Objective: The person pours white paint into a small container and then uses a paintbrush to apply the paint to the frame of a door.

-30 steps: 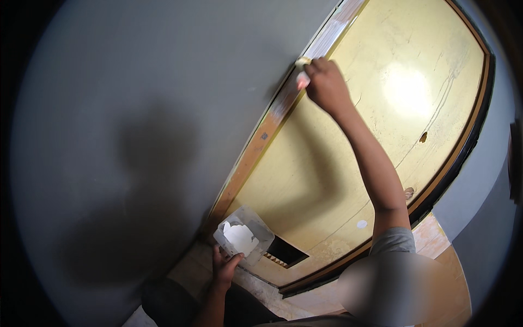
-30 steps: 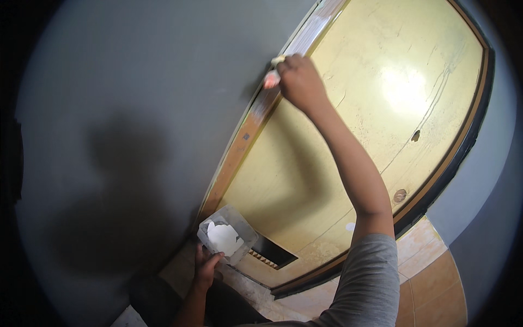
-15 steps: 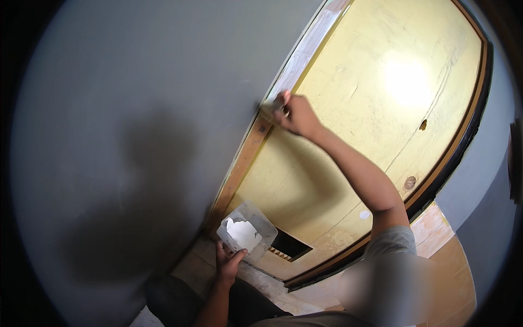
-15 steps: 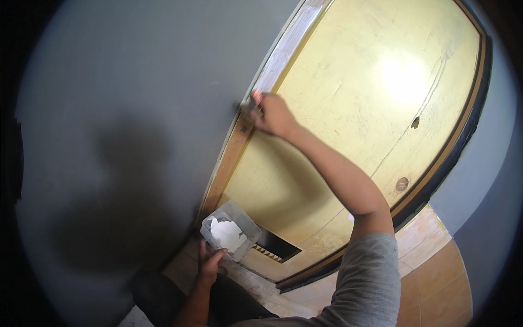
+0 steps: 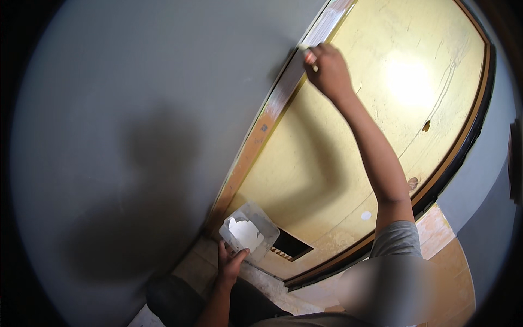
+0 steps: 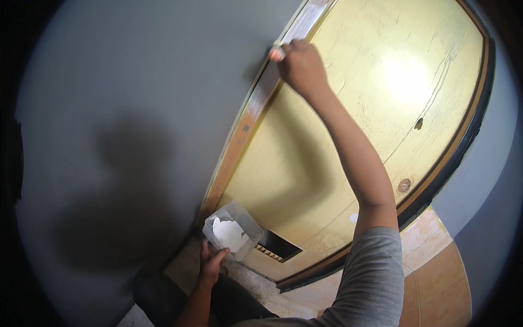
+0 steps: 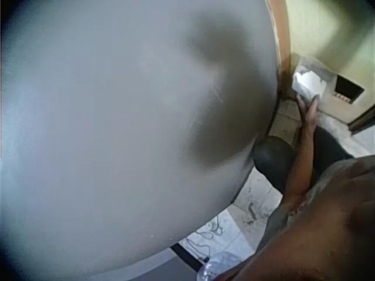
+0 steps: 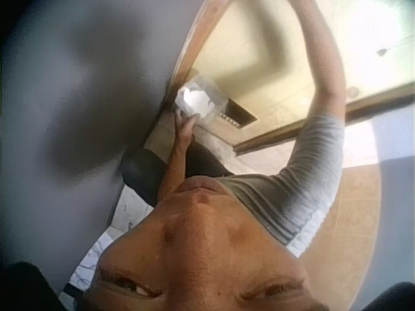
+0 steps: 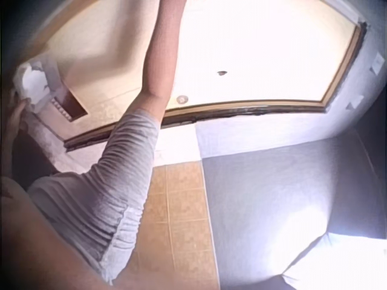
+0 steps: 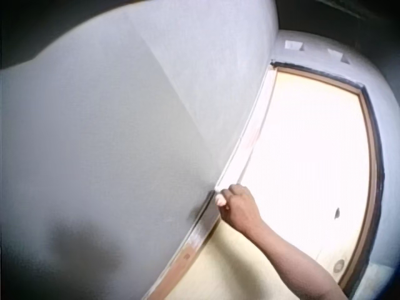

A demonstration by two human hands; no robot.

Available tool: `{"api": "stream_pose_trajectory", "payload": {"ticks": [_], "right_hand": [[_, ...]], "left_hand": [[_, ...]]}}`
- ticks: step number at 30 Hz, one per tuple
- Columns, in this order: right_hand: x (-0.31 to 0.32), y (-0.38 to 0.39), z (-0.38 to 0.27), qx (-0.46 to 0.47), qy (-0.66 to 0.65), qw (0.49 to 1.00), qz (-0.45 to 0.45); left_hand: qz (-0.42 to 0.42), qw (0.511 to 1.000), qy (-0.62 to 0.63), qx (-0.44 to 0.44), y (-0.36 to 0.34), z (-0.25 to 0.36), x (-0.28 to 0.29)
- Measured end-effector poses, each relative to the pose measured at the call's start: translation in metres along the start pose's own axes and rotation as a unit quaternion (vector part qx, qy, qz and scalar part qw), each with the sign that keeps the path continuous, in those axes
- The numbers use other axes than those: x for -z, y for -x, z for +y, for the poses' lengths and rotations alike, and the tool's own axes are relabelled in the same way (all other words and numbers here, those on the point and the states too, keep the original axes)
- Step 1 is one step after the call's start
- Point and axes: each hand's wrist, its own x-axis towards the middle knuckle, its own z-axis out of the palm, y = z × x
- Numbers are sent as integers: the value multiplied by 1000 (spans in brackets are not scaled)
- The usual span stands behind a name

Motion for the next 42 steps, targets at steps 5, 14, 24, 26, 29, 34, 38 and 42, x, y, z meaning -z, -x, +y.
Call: {"api": "stream_pose_trajectory", "payload": {"ticks": [5, 14, 24, 26, 29, 34, 38, 42], "right_hand": [[-22, 69, -58, 112, 62, 979, -157], [-25, 73, -55, -77, -218, 957, -178], [-3, 17, 17, -191, -96, 975, 54], [-4, 16, 16, -165, -59, 980, 96], [-12, 24, 10, -76, -29, 996, 36], [-38, 89, -59, 98, -43, 985, -138], [-31, 115, -117, 69, -121, 965, -221], [-38, 120, -116, -17, -222, 955, -193]], "left_hand": [[7, 1000, 6, -6, 0, -2, -3], [8, 1000, -7, 1, -3, 1, 1], [12, 1000, -4, 9, -6, -8, 5], [7, 1000, -2, 9, -7, -9, 6], [-4, 1000, -5, -1, -11, -15, 9], [-1, 1000, -11, 2, -7, -6, 1], [-3, 1000, -19, 2, -6, -6, 6], [-6, 1000, -24, 9, -4, -2, 7]]}}
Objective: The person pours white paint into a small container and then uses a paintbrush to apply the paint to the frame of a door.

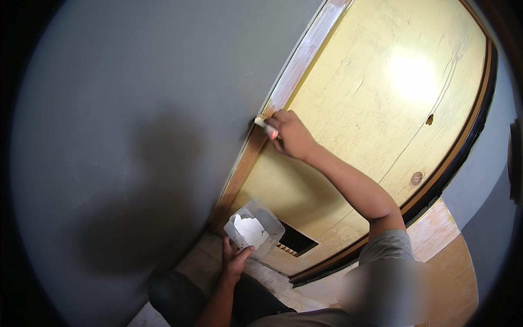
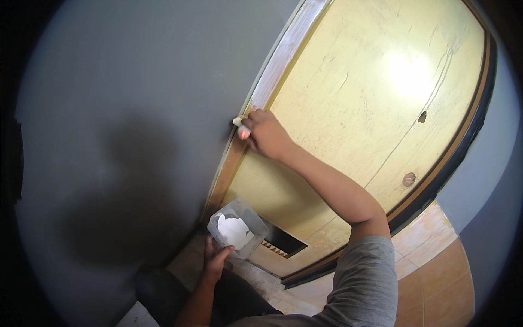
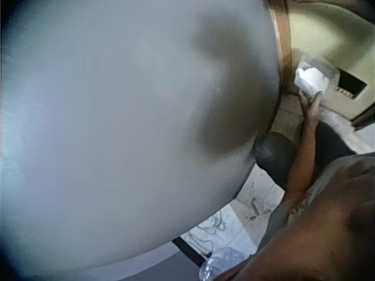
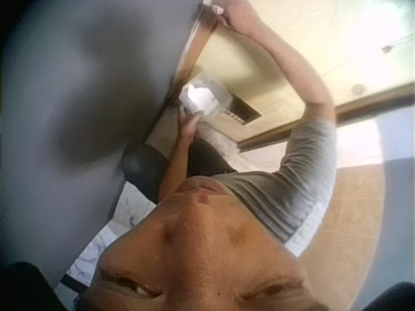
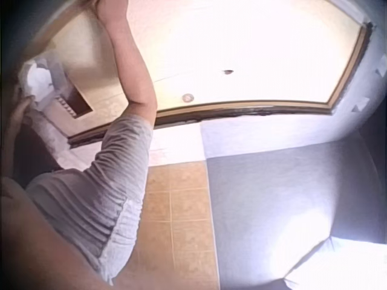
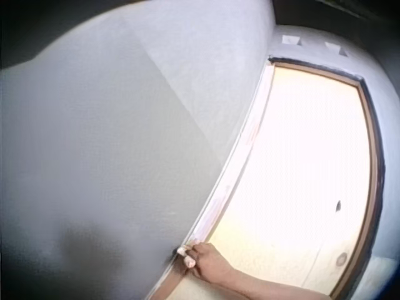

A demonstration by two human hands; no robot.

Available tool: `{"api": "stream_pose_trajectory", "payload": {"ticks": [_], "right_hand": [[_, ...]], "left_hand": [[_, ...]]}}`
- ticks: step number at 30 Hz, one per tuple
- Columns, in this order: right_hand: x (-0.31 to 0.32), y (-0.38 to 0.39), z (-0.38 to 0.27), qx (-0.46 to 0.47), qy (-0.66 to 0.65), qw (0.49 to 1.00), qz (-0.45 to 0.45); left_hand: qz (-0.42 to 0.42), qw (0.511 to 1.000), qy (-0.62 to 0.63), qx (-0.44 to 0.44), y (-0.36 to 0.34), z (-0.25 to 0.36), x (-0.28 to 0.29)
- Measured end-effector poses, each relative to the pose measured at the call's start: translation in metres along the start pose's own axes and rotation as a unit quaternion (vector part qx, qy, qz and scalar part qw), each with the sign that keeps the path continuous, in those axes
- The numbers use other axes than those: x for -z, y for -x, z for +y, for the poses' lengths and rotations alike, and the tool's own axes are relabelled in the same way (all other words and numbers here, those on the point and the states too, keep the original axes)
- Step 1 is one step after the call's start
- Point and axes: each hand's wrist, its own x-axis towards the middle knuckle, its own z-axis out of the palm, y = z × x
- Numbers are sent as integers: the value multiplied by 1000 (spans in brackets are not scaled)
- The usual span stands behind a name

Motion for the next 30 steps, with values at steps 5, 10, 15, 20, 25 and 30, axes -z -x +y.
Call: {"api": "stream_pose_trajectory", "payload": {"ticks": [5, 10, 15, 20, 25, 30], "right_hand": [[37, -26, 70, -133, -38, 984, 115], [78, -55, 58, -73, 103, 977, 172], [0, -11, 25, 72, 238, 968, 17], [-47, 17, -10, 35, 168, 984, -37], [-49, 17, -7, -65, -63, 996, -11], [-18, 2, 48, -175, -93, 979, 38]], "left_hand": [[-3, 1000, 5, -4, 1, 2, -6], [5, 1000, 11, -2, -1, 2, -3], [8, 999, 25, 22, 0, 4, -4], [1, 1000, 7, 23, -1, 5, -3], [-3, 1000, 20, -11, -5, -2, -1], [-4, 1000, 15, 3, -3, 3, -4]]}}
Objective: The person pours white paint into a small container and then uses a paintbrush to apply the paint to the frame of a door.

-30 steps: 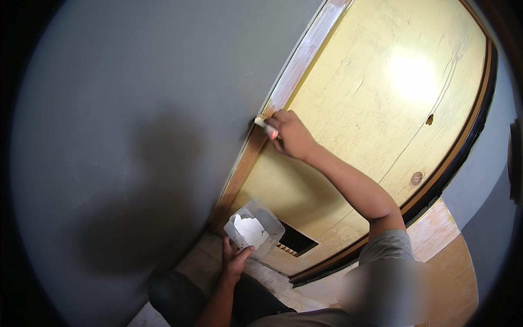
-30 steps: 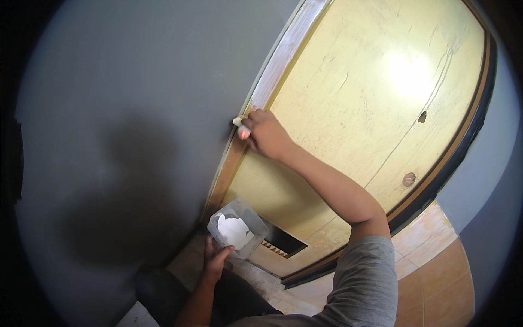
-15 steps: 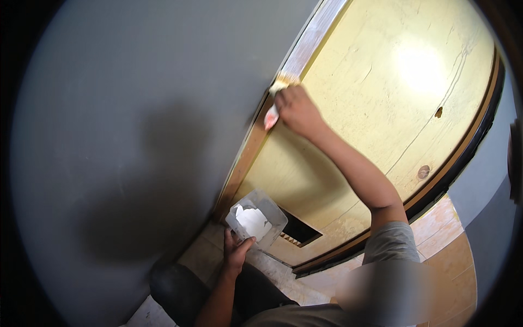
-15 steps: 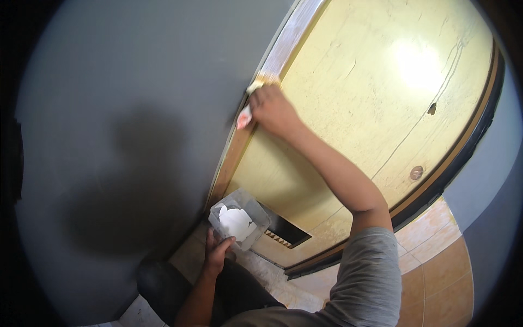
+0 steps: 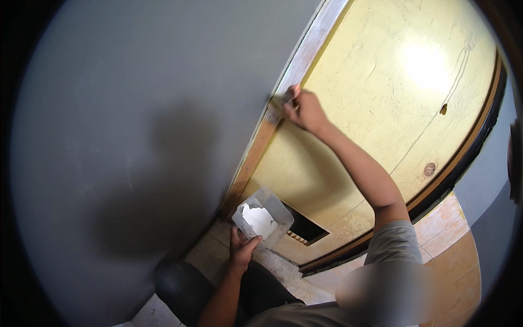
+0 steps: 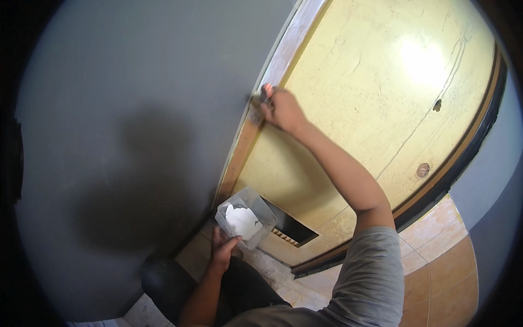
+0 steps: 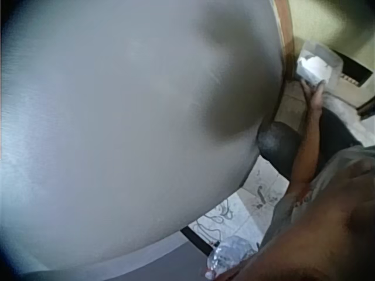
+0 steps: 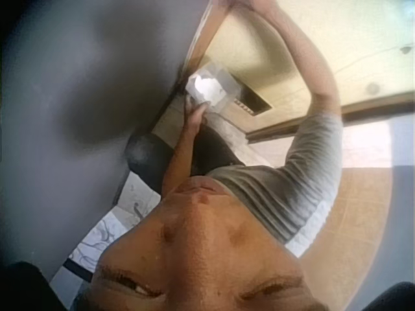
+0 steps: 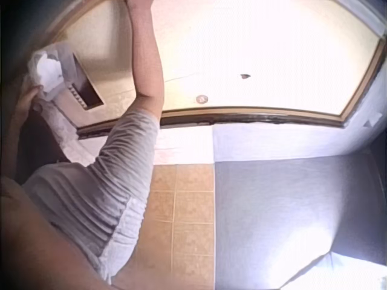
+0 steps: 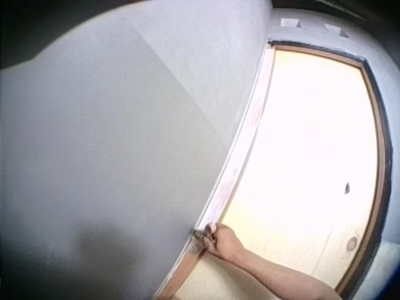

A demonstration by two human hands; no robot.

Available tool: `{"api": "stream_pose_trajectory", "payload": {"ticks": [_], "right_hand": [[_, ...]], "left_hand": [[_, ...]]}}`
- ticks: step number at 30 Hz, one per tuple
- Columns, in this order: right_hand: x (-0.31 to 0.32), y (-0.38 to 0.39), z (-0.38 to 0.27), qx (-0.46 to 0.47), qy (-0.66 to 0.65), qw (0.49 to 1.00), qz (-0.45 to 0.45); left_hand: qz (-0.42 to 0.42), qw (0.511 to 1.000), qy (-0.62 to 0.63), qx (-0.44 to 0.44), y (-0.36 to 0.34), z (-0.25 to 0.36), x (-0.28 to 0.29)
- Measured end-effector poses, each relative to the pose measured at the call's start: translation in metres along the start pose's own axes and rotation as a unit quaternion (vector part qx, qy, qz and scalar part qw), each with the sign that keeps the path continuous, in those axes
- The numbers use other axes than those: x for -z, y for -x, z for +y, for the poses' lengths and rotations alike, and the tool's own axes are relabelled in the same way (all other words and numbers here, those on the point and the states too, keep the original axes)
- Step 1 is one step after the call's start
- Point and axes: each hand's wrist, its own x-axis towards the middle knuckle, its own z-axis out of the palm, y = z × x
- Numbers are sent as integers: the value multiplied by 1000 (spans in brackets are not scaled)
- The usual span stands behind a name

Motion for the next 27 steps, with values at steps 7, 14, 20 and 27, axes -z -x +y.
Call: {"api": "stream_pose_trajectory", "payload": {"ticks": [7, 14, 20, 27], "right_hand": [[101, -65, -14, 135, 194, 955, 181], [25, -14, -2, 282, 315, 905, 38], [-77, 70, -43, 237, 177, 951, -89], [-82, 62, -18, 56, -44, 993, -99]], "left_hand": [[16, 1000, -9, 5, -1, 1, 3], [8, 999, -16, 36, -6, -8, 7], [-15, 999, -18, 24, -8, -12, 12], [6, 997, -52, 62, -12, -3, 8]]}}
